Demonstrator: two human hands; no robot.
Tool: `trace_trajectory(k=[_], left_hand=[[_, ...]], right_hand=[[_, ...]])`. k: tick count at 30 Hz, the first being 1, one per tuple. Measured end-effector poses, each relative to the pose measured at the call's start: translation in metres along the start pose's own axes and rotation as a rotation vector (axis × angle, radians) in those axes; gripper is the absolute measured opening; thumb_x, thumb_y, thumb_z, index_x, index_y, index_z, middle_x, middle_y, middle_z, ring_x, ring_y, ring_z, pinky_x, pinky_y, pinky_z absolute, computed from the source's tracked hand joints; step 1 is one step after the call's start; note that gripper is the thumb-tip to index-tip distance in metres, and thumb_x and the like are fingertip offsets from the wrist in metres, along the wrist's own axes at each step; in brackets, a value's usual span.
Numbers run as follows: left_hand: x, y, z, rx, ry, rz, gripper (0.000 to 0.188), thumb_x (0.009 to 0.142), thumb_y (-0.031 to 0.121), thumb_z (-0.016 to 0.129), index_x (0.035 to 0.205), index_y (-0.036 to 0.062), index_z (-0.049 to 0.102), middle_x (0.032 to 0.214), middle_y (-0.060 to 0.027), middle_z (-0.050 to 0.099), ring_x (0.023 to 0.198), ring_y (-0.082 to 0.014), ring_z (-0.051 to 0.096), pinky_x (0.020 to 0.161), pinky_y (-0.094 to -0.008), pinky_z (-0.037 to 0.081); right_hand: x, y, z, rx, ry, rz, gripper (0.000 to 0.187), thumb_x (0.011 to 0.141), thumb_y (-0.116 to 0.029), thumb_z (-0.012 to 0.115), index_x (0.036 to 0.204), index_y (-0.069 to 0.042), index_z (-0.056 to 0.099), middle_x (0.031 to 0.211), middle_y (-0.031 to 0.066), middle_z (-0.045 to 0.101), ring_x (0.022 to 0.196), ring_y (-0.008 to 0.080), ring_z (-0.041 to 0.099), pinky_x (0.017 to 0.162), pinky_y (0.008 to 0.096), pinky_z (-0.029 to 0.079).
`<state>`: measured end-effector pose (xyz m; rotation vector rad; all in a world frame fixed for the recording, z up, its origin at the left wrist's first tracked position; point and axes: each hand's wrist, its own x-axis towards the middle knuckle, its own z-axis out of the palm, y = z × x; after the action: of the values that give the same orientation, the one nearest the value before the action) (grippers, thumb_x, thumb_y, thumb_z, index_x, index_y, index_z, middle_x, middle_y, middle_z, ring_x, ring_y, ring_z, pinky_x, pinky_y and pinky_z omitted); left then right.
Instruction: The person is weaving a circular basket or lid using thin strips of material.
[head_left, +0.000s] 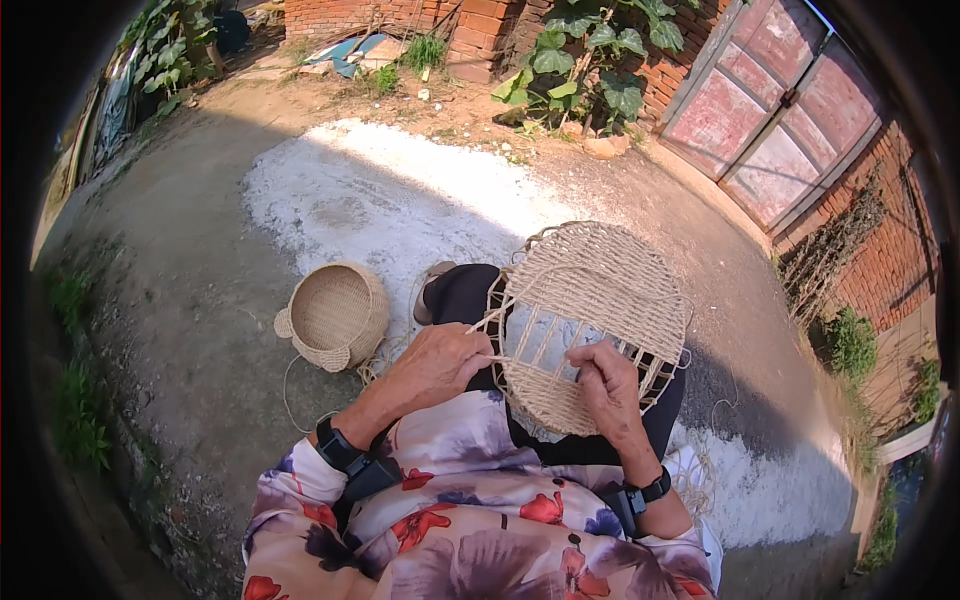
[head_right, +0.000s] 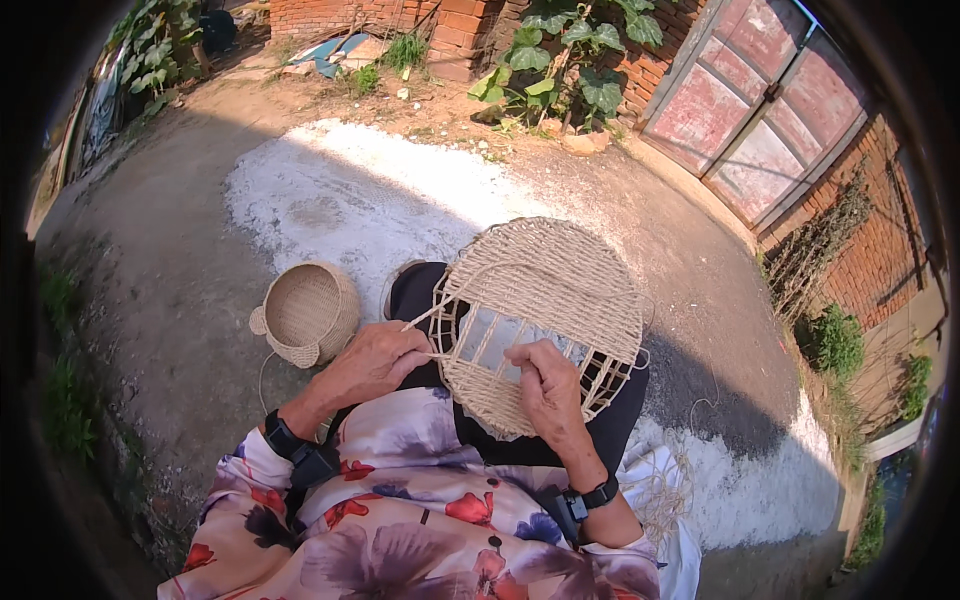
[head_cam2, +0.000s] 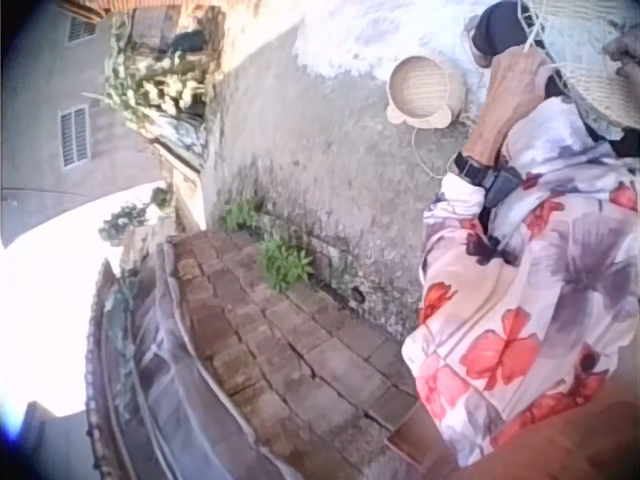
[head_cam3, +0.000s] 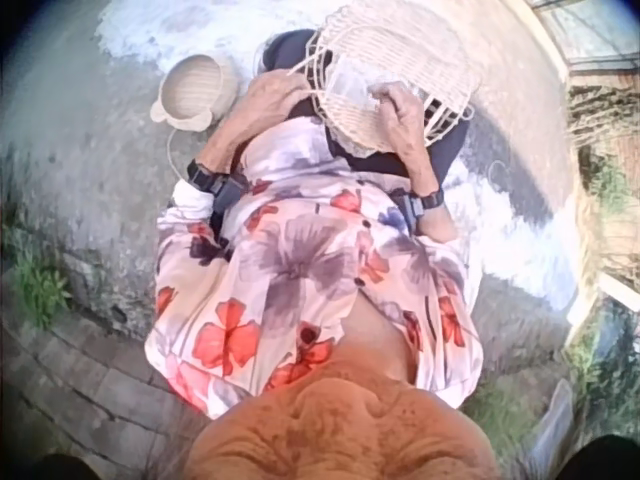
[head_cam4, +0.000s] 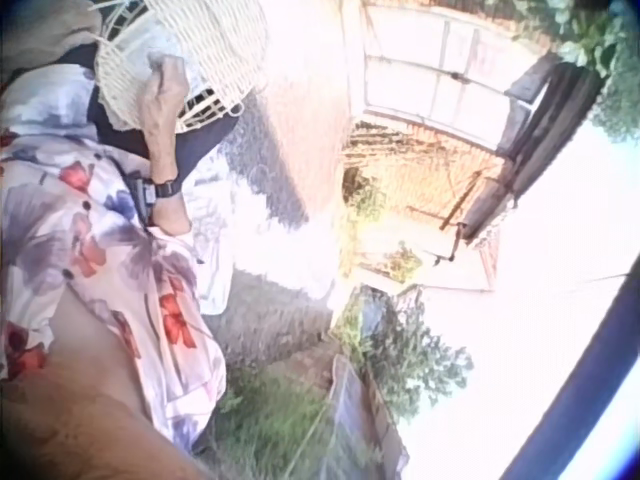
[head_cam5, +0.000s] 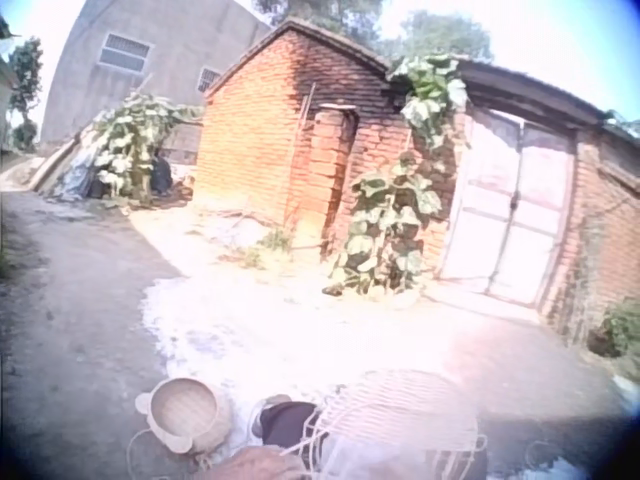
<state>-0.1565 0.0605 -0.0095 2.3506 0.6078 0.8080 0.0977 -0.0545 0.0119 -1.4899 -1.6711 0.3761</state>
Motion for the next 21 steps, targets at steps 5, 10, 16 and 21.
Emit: trace_trajectory(k=[5, 10, 16, 21], left_hand=[[0.004, -0.009, 0.0, -0.003, 0.003, 0.003, 0.015, 0.094, 0.017, 0.065, 0.092, 0.0027, 0.067, 0.081, -0.0148, 0.064, 0.079, -0.0348, 0.063, 0.072, -0.0448, 0.048], [0.009, -0.012, -0.008, -0.091, -0.092, -0.099, 0.02, 0.095, 0.02, 0.064, 0.092, 0.0011, 0.069, 0.086, -0.0153, 0.07, 0.081, -0.0345, 0.066, 0.072, -0.0413, 0.051], [0.007, -0.046, 0.007, -0.284, -0.086, -0.167, 0.023, 0.096, 0.024, 0.065, 0.093, 0.0017, 0.072, 0.08, -0.0097, 0.071, 0.073, -0.0195, 0.066, 0.068, -0.0356, 0.051], [0.016, -0.044, 0.028, -0.246, -0.035, -0.319, 0.022, 0.092, 0.023, 0.071, 0.089, 0.0011, 0.072, 0.071, -0.0077, 0.068, 0.065, -0.0133, 0.06, 0.063, -0.0326, 0.049]], right_hand=[[-0.008, -0.009, 0.002, -0.153, -0.046, -0.049, 0.022, 0.084, 0.008, 0.055, 0.1, -0.002, 0.067, 0.086, 0.0152, 0.06, 0.075, 0.0328, 0.063, 0.068, 0.039, 0.05], [-0.006, -0.015, 0.005, -0.29, -0.117, -0.083, 0.018, 0.086, 0.005, 0.059, 0.1, -0.004, 0.067, 0.085, 0.0148, 0.059, 0.074, 0.035, 0.064, 0.066, 0.0429, 0.05], [0.023, -0.032, 0.022, -0.177, -0.139, -0.058, 0.014, 0.088, 0.001, 0.062, 0.101, -0.004, 0.067, 0.085, 0.0147, 0.059, 0.075, 0.035, 0.064, 0.066, 0.0421, 0.051], [0.036, -0.022, 0.039, -0.037, -0.163, 0.064, 0.008, 0.089, -0.007, 0.066, 0.094, -0.002, 0.069, 0.085, 0.017, 0.066, 0.074, 0.035, 0.067, 0.065, 0.0423, 0.051]])
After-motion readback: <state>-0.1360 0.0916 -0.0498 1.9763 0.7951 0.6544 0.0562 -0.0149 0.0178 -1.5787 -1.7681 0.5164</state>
